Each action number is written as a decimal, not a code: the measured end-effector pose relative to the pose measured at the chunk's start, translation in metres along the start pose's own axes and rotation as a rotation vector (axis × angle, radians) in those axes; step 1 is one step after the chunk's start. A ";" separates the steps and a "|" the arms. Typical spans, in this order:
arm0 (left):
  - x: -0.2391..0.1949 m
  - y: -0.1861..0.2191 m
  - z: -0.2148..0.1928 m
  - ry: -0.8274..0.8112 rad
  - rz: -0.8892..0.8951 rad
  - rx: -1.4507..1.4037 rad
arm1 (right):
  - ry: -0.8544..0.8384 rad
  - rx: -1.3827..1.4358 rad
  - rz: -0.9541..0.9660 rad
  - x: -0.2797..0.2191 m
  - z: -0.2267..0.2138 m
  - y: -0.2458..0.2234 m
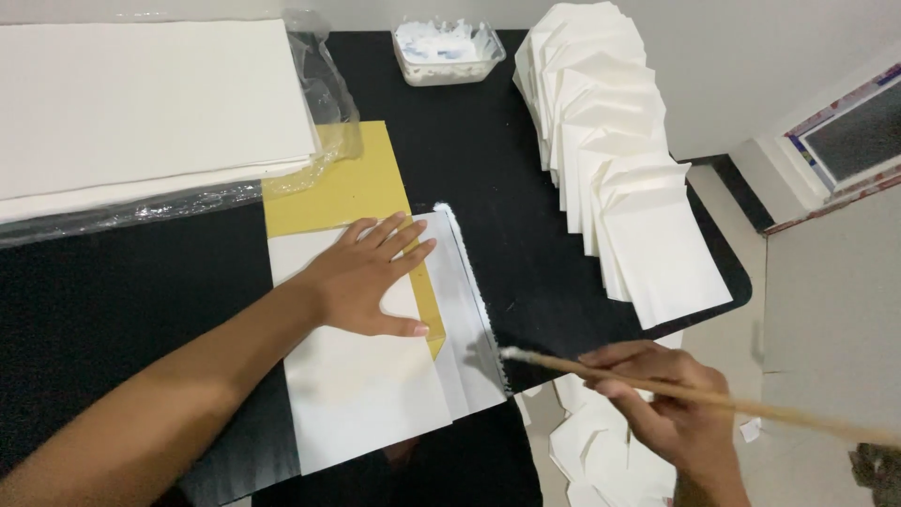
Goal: The person applies glue to the edge of a white paper sheet using a brush, then folds the paper to adhere the glued edge. The person repeats the gluing and folding process on the folded paper.
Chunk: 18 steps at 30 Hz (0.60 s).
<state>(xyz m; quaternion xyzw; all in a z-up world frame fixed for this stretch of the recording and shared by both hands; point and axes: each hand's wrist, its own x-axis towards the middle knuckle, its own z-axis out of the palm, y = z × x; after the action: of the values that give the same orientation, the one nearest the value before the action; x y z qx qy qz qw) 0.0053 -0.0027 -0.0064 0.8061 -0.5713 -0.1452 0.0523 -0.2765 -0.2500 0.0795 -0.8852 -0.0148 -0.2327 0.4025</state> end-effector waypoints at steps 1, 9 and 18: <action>0.000 0.000 0.000 0.000 0.004 0.003 | 0.004 -0.002 0.000 -0.001 0.006 0.004; 0.001 0.000 -0.002 -0.018 -0.007 -0.006 | -0.364 -0.202 0.247 -0.013 0.013 0.024; 0.001 0.002 -0.003 -0.034 -0.024 -0.006 | -0.343 -0.136 0.744 -0.012 -0.011 0.001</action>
<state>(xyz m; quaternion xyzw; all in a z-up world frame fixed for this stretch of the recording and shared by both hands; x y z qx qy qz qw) 0.0050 -0.0046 -0.0036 0.8102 -0.5619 -0.1610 0.0431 -0.2916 -0.2567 0.0797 -0.8807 0.2546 0.0793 0.3914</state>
